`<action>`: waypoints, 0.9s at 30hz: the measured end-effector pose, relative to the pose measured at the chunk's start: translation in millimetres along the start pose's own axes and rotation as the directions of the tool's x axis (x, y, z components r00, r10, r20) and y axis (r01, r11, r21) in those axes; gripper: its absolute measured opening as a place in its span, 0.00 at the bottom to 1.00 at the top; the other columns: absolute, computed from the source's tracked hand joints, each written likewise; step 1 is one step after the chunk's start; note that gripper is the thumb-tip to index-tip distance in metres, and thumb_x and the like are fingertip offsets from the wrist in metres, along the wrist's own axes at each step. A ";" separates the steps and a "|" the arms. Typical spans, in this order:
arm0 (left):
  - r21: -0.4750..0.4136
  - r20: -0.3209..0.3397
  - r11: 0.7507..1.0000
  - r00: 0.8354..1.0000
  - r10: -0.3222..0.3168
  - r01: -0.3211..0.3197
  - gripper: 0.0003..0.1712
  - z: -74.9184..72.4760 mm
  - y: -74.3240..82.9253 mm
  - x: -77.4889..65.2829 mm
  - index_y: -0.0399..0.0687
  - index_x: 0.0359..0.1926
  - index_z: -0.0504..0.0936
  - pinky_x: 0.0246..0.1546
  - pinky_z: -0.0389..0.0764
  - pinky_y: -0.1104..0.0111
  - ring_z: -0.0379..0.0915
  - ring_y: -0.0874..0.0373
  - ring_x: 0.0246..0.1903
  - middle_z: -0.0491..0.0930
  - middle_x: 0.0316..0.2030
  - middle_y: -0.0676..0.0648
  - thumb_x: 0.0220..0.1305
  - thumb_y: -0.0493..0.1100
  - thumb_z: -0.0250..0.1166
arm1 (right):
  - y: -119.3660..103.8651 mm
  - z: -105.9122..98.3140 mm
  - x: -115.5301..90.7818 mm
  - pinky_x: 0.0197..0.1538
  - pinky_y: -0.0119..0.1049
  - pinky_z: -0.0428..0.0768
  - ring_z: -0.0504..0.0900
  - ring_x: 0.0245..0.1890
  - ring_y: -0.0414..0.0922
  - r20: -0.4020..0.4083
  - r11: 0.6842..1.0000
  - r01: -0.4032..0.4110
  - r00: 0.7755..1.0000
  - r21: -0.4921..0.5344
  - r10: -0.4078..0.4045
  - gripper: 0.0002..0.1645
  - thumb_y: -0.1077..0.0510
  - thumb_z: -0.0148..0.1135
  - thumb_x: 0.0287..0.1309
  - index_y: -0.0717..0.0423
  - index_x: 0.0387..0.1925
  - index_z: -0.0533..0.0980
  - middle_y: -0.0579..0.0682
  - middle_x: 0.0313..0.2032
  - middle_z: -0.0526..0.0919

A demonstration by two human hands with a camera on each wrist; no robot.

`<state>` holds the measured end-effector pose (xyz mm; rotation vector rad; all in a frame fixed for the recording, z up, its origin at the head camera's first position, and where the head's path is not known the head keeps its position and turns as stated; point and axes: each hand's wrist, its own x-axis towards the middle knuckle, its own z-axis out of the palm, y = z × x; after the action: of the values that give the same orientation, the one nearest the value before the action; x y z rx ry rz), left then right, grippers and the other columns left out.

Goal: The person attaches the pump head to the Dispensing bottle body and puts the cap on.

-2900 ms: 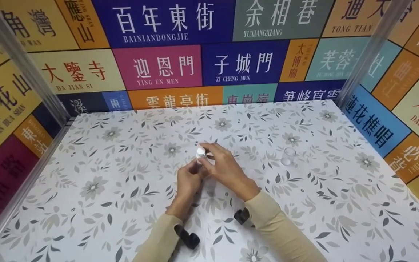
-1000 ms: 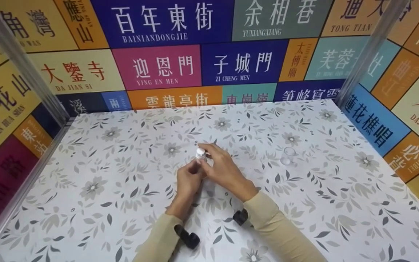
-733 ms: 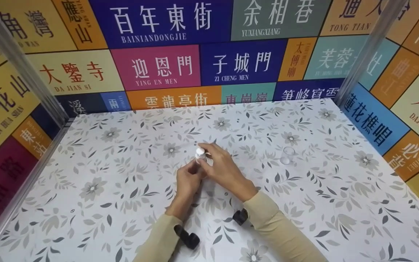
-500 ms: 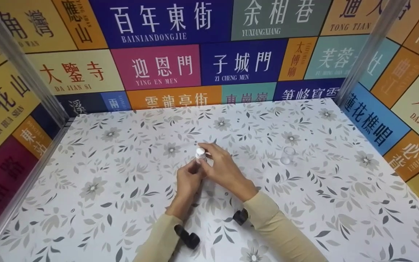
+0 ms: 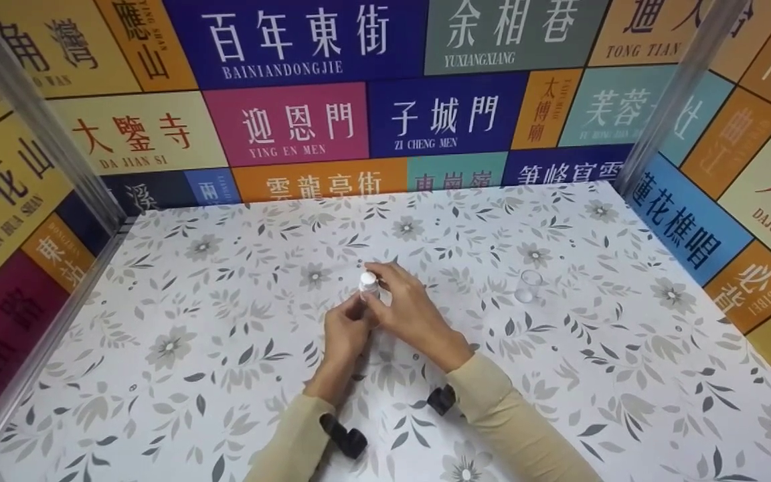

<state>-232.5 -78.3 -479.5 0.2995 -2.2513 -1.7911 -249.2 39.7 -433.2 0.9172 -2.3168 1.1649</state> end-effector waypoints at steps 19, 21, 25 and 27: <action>-0.021 0.002 1.000 1.000 0.017 -0.017 0.24 -0.2 -0.9 -0.1 0.35 0.55 0.83 0.50 0.85 0.60 0.84 0.47 0.48 0.85 0.49 0.34 0.55 0.27 0.67 | 2.1 -0.6 -0.4 0.54 0.36 0.85 0.86 0.49 0.53 0.009 1.000 -0.011 1.000 0.009 0.011 0.21 0.65 0.66 0.61 0.68 0.54 0.75 0.61 0.47 0.83; -0.027 0.002 1.000 1.000 0.016 -0.016 0.24 -0.1 -1.1 -0.1 0.35 0.55 0.83 0.52 0.85 0.60 0.84 0.46 0.49 0.85 0.50 0.34 0.54 0.27 0.67 | 1.6 -0.2 -0.2 0.54 0.37 0.85 0.86 0.49 0.53 0.006 1.000 -0.028 1.000 0.001 0.028 0.21 0.64 0.66 0.60 0.68 0.54 0.76 0.60 0.47 0.83; -0.021 -0.001 1.000 1.000 0.009 -0.009 0.23 -0.7 -1.4 -0.3 0.35 0.53 0.84 0.53 0.84 0.59 0.84 0.46 0.49 0.85 0.49 0.34 0.53 0.26 0.66 | 1.2 0.5 0.0 0.54 0.39 0.85 0.85 0.47 0.53 -0.009 0.999 -0.031 0.999 -0.023 0.031 0.23 0.62 0.68 0.59 0.67 0.55 0.76 0.60 0.47 0.84; -0.009 -0.007 1.000 1.000 0.004 -0.004 0.21 -0.9 -1.1 -0.3 0.35 0.50 0.86 0.53 0.84 0.59 0.84 0.48 0.47 0.86 0.48 0.35 0.52 0.26 0.66 | 1.1 0.5 0.0 0.53 0.40 0.85 0.85 0.47 0.52 -0.014 0.999 -0.025 1.000 -0.029 0.025 0.23 0.61 0.69 0.59 0.66 0.55 0.76 0.60 0.47 0.84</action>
<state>-231.9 -79.3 -480.3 0.2983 -2.2367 -1.7951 -250.0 39.8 -434.1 0.8696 -2.3341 1.1406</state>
